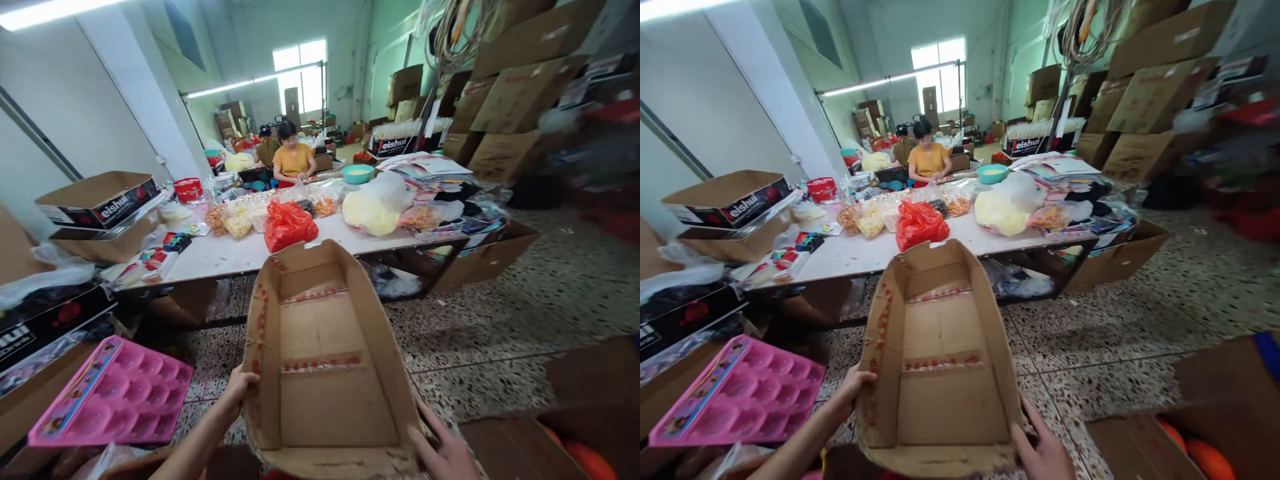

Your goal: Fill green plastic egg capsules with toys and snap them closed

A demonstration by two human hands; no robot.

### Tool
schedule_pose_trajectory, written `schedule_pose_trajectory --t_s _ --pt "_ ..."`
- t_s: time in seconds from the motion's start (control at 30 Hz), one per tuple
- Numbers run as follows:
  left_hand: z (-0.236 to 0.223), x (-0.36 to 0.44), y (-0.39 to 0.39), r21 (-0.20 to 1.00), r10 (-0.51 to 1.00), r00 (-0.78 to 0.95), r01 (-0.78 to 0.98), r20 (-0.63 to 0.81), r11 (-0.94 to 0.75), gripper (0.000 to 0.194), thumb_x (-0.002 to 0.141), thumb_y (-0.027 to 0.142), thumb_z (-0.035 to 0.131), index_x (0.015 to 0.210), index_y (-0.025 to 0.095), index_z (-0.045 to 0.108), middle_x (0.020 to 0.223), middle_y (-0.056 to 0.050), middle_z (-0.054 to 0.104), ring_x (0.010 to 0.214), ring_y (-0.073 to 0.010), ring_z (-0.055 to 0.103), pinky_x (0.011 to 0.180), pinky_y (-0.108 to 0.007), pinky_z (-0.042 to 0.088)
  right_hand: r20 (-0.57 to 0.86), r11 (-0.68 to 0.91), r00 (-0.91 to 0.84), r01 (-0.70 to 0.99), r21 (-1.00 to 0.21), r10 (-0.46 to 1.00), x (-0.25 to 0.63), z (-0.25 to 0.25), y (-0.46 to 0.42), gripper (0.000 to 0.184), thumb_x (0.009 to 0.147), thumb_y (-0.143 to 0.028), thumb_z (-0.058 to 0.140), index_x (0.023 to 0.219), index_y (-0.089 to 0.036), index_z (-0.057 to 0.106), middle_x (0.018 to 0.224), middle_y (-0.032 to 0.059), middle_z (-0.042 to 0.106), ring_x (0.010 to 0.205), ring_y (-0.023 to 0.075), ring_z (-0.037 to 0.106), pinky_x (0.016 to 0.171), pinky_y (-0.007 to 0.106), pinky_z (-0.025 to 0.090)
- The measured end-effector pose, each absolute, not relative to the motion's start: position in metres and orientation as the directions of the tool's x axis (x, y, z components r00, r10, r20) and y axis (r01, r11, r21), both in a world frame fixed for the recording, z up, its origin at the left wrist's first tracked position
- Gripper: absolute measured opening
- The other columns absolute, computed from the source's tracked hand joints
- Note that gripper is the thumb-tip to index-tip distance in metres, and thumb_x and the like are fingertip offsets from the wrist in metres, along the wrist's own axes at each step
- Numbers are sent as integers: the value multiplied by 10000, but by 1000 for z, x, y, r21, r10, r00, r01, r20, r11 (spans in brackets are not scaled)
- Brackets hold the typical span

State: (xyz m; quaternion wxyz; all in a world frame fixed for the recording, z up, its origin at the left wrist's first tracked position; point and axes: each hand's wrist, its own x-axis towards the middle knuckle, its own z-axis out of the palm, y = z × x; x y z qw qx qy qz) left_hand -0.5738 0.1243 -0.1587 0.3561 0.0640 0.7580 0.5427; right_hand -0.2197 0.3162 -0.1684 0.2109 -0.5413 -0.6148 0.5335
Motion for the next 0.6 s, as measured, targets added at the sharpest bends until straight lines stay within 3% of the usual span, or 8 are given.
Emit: schedule_pose_trajectory --t_s 0.1,0.17,0.3,0.4,0.5,0.6 --pt "-161 -586 87 867 426 -776 -305 -466 394 240 507 216 605 746 213 632 677 7 706 645 -229 667 630 -312 543 -237 -113 -377 322 -940 895 -266 -152 323 656 605 -398 569 1213 -171 666 1209 113 690 1155 319 616 974 383 500" --pt "-161 -592 68 858 423 -767 -315 -482 406 232 523 229 633 754 231 628 675 22 715 644 -239 678 631 -326 553 -246 -174 -387 213 -962 888 -277 -150 319 690 574 -314 570 1242 -154 633 1280 113 648 1218 307 570 1050 394 440" --pt "-155 -598 66 829 481 -692 -334 -539 448 340 516 235 776 836 201 667 762 -17 746 715 -267 710 655 -334 573 -346 -302 -380 173 -938 858 -254 -169 307 554 560 -292 629 1091 -147 696 1100 105 736 1052 303 670 927 390 535" --pt "-149 -581 106 824 628 -537 -312 -563 472 464 533 257 867 949 146 692 886 -73 750 849 -275 710 739 -309 568 -451 -414 -318 182 -892 834 -201 -194 295 444 584 -365 584 932 -128 721 958 127 765 955 328 706 832 401 575" --pt "-164 -556 166 764 734 -289 -451 -615 462 540 738 484 769 1180 199 645 1082 -82 714 934 -258 692 748 -318 558 -541 -494 -211 238 -836 814 -131 -218 275 475 599 -431 563 927 -118 705 918 160 761 949 362 702 826 445 576" --pt "-218 -537 218 550 563 -253 -702 -787 452 567 845 665 546 1202 230 615 1052 -92 696 785 -240 689 662 -351 545 -594 -500 -40 497 -710 804 -68 -234 253 425 789 -537 597 987 -172 686 1005 132 733 941 278 696 844 430 569"
